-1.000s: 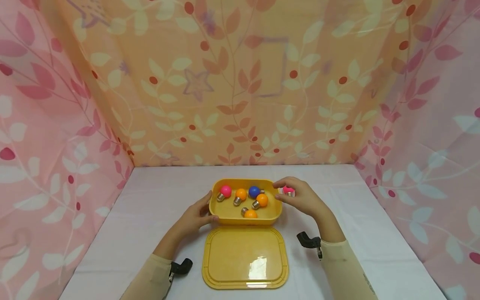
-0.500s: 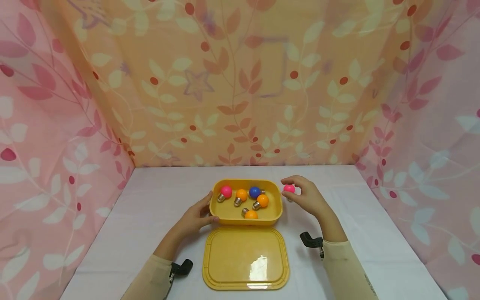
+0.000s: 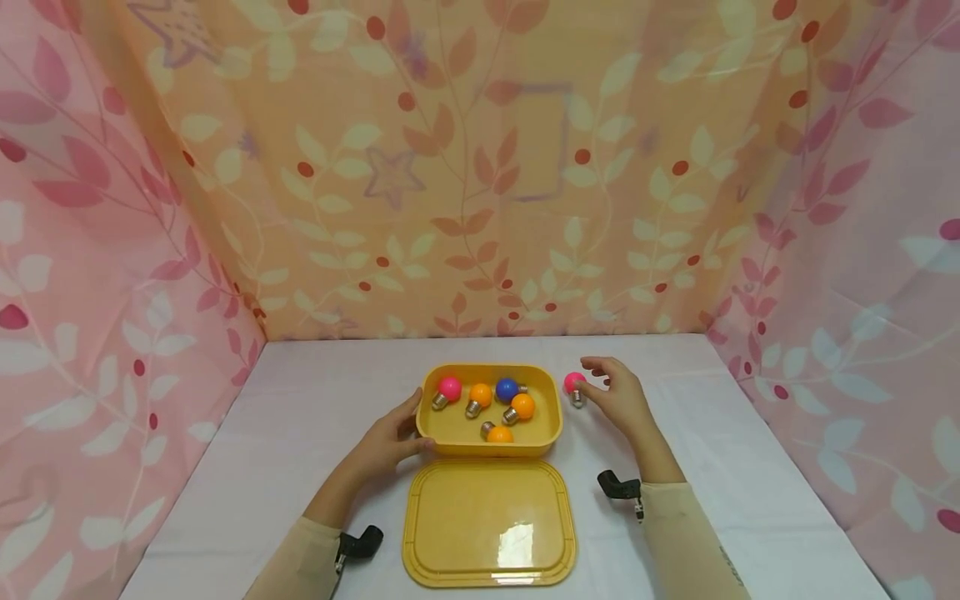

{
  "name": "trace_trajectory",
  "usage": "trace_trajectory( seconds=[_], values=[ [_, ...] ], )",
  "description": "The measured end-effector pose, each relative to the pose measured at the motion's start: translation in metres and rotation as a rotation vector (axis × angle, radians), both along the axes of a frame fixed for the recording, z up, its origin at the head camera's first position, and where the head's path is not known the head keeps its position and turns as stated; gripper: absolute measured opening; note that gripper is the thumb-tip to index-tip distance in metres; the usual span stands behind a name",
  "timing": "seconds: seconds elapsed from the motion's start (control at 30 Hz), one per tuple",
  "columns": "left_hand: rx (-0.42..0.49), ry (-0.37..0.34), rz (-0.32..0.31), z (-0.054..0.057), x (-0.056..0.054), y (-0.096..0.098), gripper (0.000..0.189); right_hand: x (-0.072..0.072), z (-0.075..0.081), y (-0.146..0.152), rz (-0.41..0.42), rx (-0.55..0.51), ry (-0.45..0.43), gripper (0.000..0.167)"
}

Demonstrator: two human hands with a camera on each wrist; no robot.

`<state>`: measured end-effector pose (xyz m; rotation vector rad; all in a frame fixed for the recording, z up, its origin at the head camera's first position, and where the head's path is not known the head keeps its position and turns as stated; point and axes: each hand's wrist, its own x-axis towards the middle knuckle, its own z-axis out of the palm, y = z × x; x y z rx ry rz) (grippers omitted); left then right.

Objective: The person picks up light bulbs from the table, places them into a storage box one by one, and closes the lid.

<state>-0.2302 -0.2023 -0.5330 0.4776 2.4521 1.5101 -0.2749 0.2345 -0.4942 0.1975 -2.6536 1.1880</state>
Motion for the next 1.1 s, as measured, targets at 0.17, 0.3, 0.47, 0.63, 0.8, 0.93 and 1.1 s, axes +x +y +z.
trace_trajectory(
  seconds=[0.17, 0.3, 0.47, 0.63, 0.8, 0.93, 1.1],
  values=[
    [0.004, -0.002, 0.001, -0.001, 0.001, 0.0, 0.101, -0.006, -0.014, 0.0, -0.041, -0.012, -0.046, 0.051],
    [0.007, -0.003, 0.0, -0.002, 0.001, 0.001, 0.102, -0.007, -0.022, 0.001, -0.05, -0.024, -0.087, 0.054],
    [0.003, 0.002, 0.002, 0.0, 0.001, 0.001, 0.103, -0.009, -0.029, 0.002, -0.036, -0.045, -0.094, 0.057],
    [0.002, 0.005, 0.004, 0.001, 0.0, 0.001, 0.103, -0.012, -0.037, 0.003, -0.022, -0.064, -0.09, 0.06],
    [-0.01, 0.003, 0.015, 0.001, 0.0, 0.001, 0.103, -0.013, -0.042, 0.003, -0.023, -0.057, -0.101, 0.063],
    [-0.022, -0.004, 0.025, 0.001, 0.001, 0.001, 0.101, -0.013, -0.045, 0.002, -0.025, -0.035, -0.11, 0.063],
    [-0.027, -0.009, 0.02, 0.002, 0.001, 0.002, 0.101, -0.013, -0.048, 0.001, -0.038, -0.008, -0.113, 0.062]
  ],
)
